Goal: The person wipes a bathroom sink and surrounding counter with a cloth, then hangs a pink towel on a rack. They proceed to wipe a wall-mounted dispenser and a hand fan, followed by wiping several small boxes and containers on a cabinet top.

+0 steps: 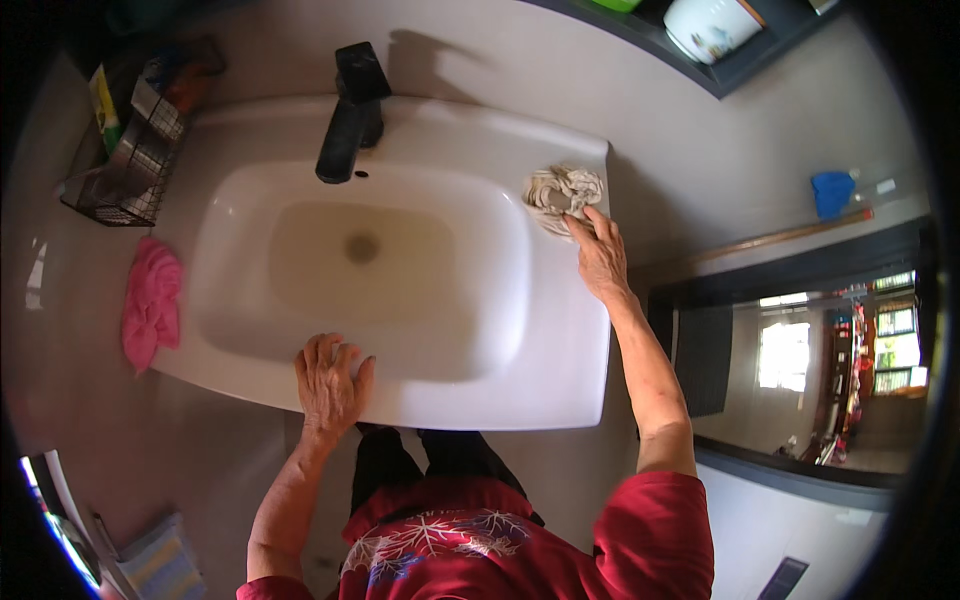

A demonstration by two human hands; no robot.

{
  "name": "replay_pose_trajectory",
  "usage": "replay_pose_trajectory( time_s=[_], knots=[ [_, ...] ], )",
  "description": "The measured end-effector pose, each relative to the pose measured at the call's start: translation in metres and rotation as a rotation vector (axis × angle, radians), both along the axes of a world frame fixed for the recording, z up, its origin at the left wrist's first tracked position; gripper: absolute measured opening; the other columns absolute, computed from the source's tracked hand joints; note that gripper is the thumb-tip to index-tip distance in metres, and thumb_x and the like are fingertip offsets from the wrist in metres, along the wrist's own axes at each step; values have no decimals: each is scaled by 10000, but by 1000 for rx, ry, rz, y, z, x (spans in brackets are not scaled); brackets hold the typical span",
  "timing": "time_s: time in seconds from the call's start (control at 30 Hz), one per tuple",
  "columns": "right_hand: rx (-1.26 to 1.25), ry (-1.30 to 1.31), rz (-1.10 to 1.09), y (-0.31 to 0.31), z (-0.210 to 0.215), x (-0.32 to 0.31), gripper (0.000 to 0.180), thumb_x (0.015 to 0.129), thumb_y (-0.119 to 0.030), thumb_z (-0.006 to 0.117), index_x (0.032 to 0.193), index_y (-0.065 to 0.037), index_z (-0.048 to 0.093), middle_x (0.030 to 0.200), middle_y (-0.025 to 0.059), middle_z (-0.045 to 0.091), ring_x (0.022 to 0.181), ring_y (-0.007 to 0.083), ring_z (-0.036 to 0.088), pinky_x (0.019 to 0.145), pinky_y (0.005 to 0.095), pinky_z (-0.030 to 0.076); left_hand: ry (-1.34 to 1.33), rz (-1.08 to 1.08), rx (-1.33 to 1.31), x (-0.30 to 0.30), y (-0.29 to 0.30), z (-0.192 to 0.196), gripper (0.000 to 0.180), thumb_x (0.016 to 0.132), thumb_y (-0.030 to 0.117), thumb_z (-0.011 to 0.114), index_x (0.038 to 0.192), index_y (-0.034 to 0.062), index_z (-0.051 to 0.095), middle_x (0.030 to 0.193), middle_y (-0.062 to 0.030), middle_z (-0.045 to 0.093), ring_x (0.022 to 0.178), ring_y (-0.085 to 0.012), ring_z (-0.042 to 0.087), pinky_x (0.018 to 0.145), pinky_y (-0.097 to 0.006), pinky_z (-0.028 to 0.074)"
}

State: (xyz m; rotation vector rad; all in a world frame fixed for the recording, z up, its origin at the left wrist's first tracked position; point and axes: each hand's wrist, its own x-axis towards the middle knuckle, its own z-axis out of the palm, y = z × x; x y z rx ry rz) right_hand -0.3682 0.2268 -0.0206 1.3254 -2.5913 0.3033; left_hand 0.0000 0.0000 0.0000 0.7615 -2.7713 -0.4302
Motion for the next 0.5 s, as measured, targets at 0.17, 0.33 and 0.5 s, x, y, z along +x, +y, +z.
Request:
replay_pose_trajectory(
  time_s=[0.17, 0.33, 0.5],
  knots=[
    [12, -123, -42, 58, 41, 84, 392, 636, -53, 652, 1026, -90, 627, 1145, 104, 458, 1035, 313, 468, 871, 402, 423, 87, -28, 20, -4, -4, -7, 176, 753, 209, 665, 855, 89, 586, 1031, -95, 527, 1034, -296, 474, 865, -448, 349],
    [-74, -185, -43, 83, 53, 180, 275, 566, -111, 700, 829, -81, 624, 959, 72, 481, 917, 276, 503, 791, 385, 439, 181, -59, 36, -4, -3, -12, 206, 731, 205, 693, 867, 101, 578, 1051, -85, 507, 1052, -296, 455, 875, -448, 341],
    [-52, -86, 81, 50, 45, 244, 221, 554, -232, 711, 722, -137, 605, 960, 35, 462, 897, 222, 447, 783, 424, 374, 297, -72, 113, -8, -6, -17, 209, 724, 190, 701, 872, 114, 576, 1055, -78, 511, 1048, -298, 460, 870, -445, 352]
  ],
)
